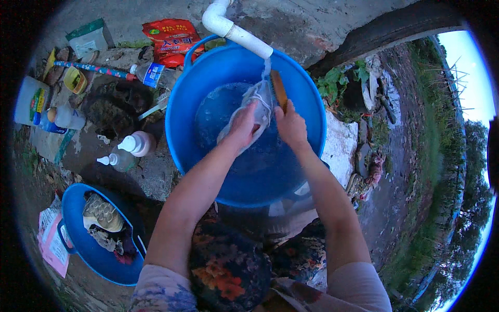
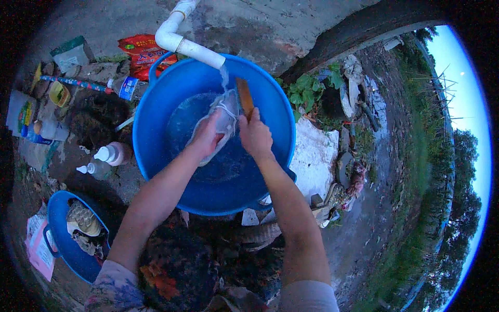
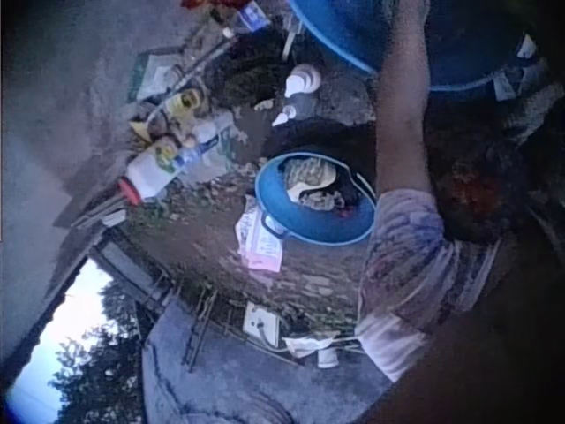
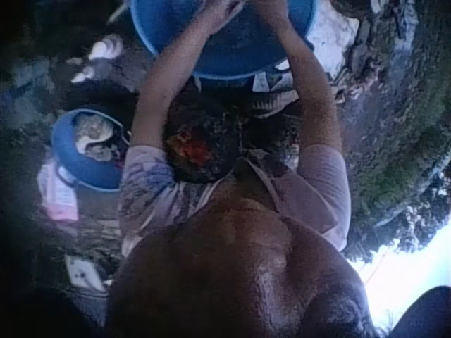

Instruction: The person scrubs a pair of light-colored sneakers with a brush in a blue basin filled with water. The person rinses the shoes under a running tap and places them into a second basin before scrubbing a dark cloth in the same basin.

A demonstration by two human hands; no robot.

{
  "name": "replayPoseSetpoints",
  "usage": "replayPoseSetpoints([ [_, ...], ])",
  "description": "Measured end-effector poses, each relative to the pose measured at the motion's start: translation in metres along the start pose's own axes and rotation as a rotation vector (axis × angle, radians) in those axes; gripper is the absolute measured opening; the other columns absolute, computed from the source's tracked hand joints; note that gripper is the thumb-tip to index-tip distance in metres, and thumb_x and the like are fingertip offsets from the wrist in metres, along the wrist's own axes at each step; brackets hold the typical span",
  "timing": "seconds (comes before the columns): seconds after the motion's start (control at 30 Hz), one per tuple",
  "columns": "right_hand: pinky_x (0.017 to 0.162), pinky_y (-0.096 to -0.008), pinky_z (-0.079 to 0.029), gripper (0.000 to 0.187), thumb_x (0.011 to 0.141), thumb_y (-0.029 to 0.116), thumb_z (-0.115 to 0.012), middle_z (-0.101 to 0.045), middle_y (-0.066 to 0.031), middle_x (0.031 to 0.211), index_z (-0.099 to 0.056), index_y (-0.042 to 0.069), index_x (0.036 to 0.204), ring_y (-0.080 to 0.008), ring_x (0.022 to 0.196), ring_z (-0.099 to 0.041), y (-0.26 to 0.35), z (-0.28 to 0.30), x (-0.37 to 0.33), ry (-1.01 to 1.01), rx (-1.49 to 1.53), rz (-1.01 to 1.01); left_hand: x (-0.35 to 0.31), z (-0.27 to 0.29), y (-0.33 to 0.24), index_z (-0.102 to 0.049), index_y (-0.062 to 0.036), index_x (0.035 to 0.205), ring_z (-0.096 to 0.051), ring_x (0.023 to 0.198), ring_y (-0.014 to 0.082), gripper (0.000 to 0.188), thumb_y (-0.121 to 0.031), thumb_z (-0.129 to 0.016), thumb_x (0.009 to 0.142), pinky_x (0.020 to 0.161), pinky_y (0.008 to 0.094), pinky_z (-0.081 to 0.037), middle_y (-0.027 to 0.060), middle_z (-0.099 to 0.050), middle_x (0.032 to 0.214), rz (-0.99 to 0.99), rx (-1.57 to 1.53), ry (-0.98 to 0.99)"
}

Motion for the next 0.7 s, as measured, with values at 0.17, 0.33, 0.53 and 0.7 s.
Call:
replayPoseSetpoints([
  [0.17,0.067,-0.0498,-0.048,0.053,0.087,0.038,-0.048,-0.062,-0.0237,0.083,-0.039,0.007,0.130,-0.0424,0.076,-0.060,-0.007,0.005,-0.028,0.026,-0.065,0.047,0.003,0.012,-0.005,-0.050,0.0006,0.117,-0.052,0.106,0.0273,0.050,-0.040,-0.044,0.090,0.089,0.0369,-0.038,0.0171,-0.053,0.117,-0.093,0.911,-0.090],
  [0.33,0.067,-0.0492,-0.048,0.054,0.086,0.038,-0.052,-0.062,-0.0248,0.082,-0.041,0.007,0.128,-0.0417,0.075,-0.060,-0.001,0.016,-0.032,0.023,-0.034,0.088,-0.006,0.008,-0.009,-0.046,-0.0012,0.122,-0.047,0.112,0.0360,0.049,-0.038,-0.042,0.090,0.094,0.0416,-0.034,0.0205,-0.048,0.123,-0.418,1.239,0.115],
  [0.53,0.063,-0.0501,-0.049,0.055,0.085,0.040,-0.052,-0.062,-0.0238,0.077,-0.039,0.011,0.130,-0.0421,0.071,-0.061,-0.022,0.013,-0.016,-0.009,-0.135,0.031,-0.003,-0.001,-0.011,-0.047,-0.0032,0.121,-0.047,0.111,0.0383,0.042,-0.031,-0.043,0.090,0.092,0.0436,-0.037,0.0209,-0.049,0.123,-0.334,1.362,0.183],
  [0.7,0.067,-0.0503,-0.049,0.055,0.085,0.045,-0.048,-0.063,-0.0218,0.079,-0.036,0.012,0.128,-0.0403,0.076,-0.062,-0.008,-0.017,-0.035,0.114,-0.137,0.108,0.016,0.034,-0.010,-0.053,0.0000,0.112,-0.050,0.108,0.0354,0.036,-0.024,-0.050,0.085,0.091,0.0408,-0.039,0.0211,-0.055,0.113,-0.203,1.329,-0.009],
])
Point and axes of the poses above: each hand's wrist, its own x-axis towards the middle knuckle, its own z-axis out of the back of the hand, y = z × x, the point moved 3 cm from there along x, towards the middle knuckle
